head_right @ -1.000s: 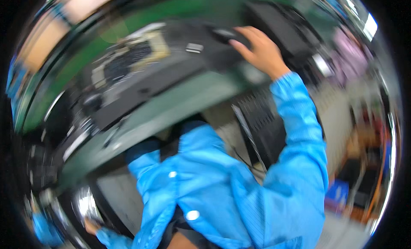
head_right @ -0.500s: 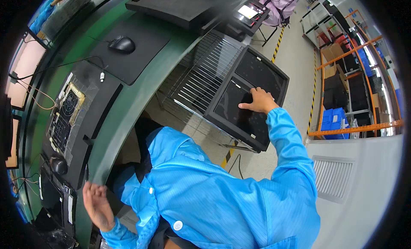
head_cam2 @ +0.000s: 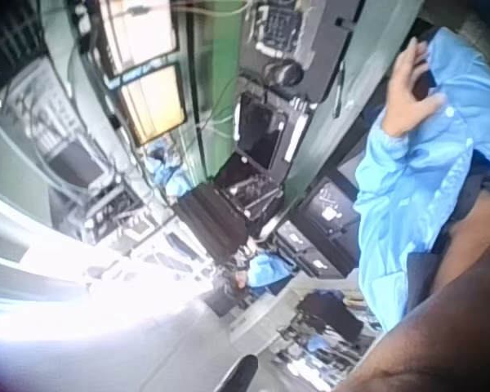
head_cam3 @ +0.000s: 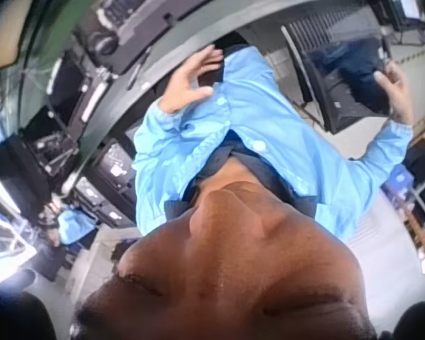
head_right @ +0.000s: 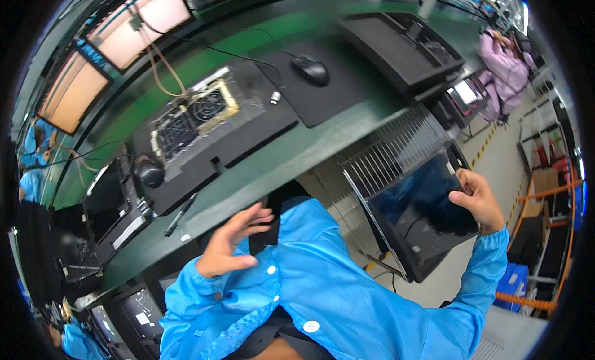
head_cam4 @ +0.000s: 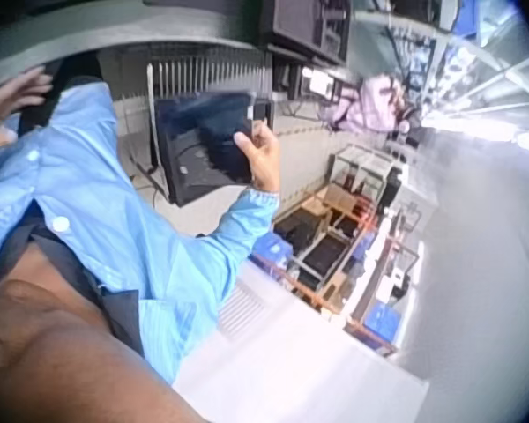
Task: The worker is assembling and inspecting electronic tablet devices at a factory workstation, handling components and marking them with a pen.
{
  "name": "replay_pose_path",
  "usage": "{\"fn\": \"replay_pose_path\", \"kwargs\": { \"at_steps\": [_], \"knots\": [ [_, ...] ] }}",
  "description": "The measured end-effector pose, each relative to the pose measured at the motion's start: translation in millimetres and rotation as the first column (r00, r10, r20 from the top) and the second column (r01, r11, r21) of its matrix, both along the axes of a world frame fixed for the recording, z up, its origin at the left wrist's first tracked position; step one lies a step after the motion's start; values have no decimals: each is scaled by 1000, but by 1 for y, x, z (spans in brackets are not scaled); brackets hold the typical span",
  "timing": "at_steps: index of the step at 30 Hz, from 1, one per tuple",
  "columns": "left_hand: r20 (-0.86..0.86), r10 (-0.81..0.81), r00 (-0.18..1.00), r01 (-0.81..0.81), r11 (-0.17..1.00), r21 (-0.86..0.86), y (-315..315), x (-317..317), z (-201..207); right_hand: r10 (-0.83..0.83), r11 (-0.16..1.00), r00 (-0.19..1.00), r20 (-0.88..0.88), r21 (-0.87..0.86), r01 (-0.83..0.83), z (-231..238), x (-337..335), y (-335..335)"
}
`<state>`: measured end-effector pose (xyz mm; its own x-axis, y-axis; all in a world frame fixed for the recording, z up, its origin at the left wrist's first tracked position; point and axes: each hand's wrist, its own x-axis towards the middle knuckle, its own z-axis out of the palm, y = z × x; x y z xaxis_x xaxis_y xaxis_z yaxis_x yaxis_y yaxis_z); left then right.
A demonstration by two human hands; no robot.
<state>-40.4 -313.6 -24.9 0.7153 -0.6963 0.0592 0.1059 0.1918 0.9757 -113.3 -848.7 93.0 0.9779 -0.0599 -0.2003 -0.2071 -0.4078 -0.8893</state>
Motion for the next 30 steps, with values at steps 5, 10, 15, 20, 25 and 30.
{"fn": "replay_pose_path", "kwargs": {
  "at_steps": [5, 10, 15, 20, 25, 30],
  "knots": [
    [6, -272, 962, 267, 948, 176, -17, 13, -8, 352, 910, 934, 61, 210, -357, -5, 127, 166],
    [-260, 497, 828, -549, 814, -189, 17, -8, 17, 588, 764, 518, 621, -637, -102, -74, 258, 244],
    [-498, 629, 597, -802, 469, -369, 85, -29, 28, 736, 589, 414, 536, -808, 0, -88, 287, 255],
    [-604, 498, 622, -776, 291, -559, 126, -20, 10, 540, 793, 698, 470, -6, -609, -46, 211, 345],
    [-612, 499, 614, -774, 227, -591, 134, -25, 5, 527, 717, 576, 625, 38, -696, -32, 185, 394],
    [-486, 737, 469, -882, 366, -297, 141, -37, 35, 452, 816, 386, 804, -197, -543, -10, 200, 376]
  ]
}}
